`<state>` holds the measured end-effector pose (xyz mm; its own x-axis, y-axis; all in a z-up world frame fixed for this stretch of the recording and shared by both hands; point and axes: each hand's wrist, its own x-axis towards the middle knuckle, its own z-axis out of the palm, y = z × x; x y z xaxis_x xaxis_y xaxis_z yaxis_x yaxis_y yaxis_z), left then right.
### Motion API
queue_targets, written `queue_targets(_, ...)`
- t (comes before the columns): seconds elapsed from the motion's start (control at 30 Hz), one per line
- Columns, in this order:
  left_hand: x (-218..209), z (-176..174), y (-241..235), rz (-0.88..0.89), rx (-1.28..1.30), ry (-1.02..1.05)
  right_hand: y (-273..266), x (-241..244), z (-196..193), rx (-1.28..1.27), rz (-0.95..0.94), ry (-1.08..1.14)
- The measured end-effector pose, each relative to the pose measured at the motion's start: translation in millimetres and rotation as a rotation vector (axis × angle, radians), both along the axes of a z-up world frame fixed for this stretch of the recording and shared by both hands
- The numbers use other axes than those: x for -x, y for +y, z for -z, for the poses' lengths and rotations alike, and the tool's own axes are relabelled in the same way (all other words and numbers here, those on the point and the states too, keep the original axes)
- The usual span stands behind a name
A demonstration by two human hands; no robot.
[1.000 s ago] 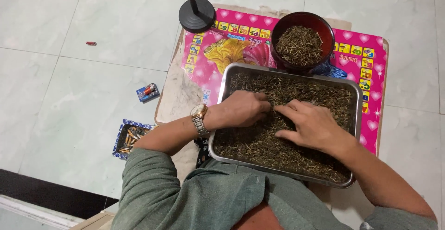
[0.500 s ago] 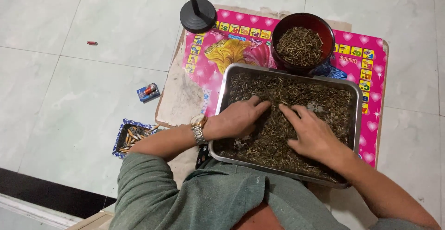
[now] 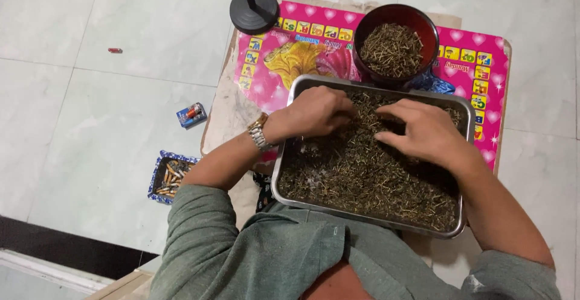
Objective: Sorting through dried tea leaves in a metal tray to remove stems or debris and placing them into a bowl.
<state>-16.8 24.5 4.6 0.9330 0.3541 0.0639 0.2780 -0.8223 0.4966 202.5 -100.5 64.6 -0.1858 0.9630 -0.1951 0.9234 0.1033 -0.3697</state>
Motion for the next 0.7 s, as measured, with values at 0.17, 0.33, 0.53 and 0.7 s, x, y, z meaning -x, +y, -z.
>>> queue_targets(0.17,-17.1,-1.5,-3.6,-0.108,-0.007,0.165,7.2,-1.9,35.0,-0.079,-0.048,-0.042)
queue_targets(0.33,-17.2,21.2,2.6,-0.088,0.034,0.098,4.6,-11.8,64.1,-0.239,-0.066,0.048)
queue_targets(0.53,-16.8,26.7,6.1,-0.081,0.088,-0.038,8.2,-17.0,75.8,-0.349,-0.050,0.172)
queue_targets(0.7,-13.1,21.2,5.7,-0.072,0.135,-0.131,9.7,-16.6,78.5,-0.443,-0.078,0.262)
